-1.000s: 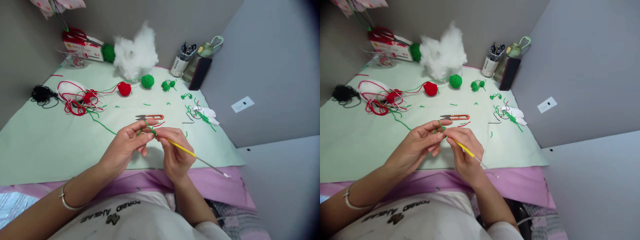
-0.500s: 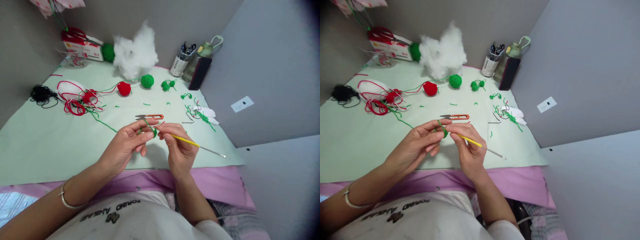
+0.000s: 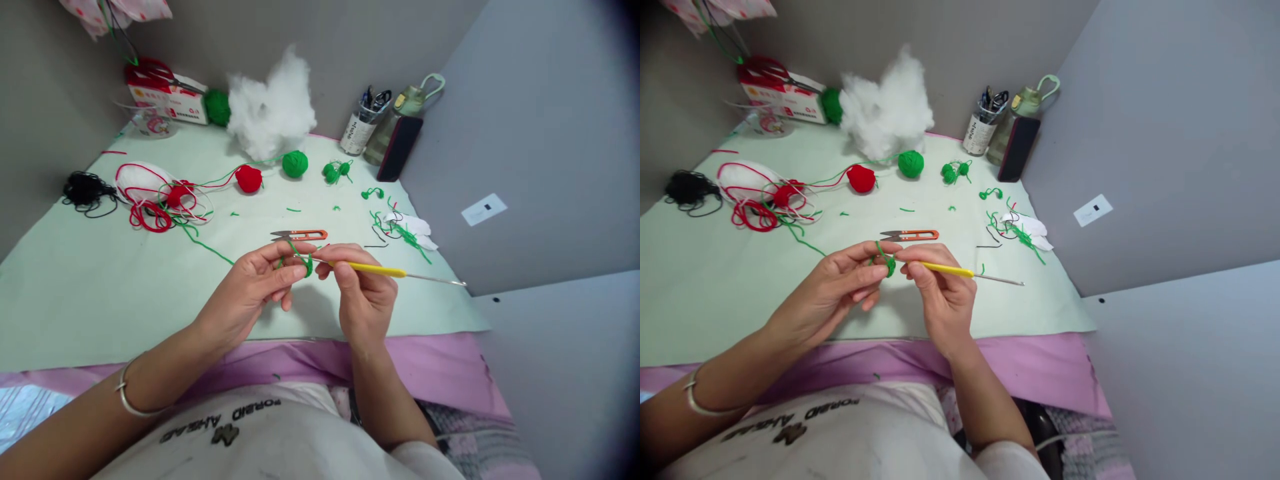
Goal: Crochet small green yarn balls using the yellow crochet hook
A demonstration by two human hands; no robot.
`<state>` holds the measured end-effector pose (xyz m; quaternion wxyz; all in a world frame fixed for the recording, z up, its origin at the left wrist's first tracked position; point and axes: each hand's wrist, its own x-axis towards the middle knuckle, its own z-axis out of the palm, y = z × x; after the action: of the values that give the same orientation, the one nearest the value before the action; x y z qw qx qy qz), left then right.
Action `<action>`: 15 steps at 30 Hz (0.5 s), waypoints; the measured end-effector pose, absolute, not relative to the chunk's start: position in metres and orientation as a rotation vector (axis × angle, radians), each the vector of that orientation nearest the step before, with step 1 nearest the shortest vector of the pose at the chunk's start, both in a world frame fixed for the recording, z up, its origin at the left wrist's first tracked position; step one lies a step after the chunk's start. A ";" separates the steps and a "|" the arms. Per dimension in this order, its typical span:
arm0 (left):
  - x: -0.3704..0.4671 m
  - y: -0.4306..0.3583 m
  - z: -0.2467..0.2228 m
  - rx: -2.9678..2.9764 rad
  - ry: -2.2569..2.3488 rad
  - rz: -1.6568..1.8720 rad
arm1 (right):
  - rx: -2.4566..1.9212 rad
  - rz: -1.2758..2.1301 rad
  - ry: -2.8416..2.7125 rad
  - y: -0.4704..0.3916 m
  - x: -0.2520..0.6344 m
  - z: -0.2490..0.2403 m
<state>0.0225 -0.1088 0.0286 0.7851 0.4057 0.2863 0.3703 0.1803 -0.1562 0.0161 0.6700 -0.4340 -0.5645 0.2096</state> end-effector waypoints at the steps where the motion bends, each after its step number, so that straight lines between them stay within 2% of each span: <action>1: 0.022 -0.109 0.028 0.860 0.614 0.789 | -0.997 0.437 -1.264 -0.156 0.180 0.016; 5: 0.022 -0.107 0.025 0.754 0.618 0.762 | -1.065 0.359 -1.221 -0.157 0.180 0.014; 15: 0.022 -0.105 0.023 0.643 0.633 0.774 | -0.927 0.476 -1.153 -0.161 0.182 0.014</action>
<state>0.0218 -0.1053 0.0230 0.8285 0.3030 0.2980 0.3647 0.1816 -0.1608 0.0141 0.7131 -0.4181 -0.5202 0.2145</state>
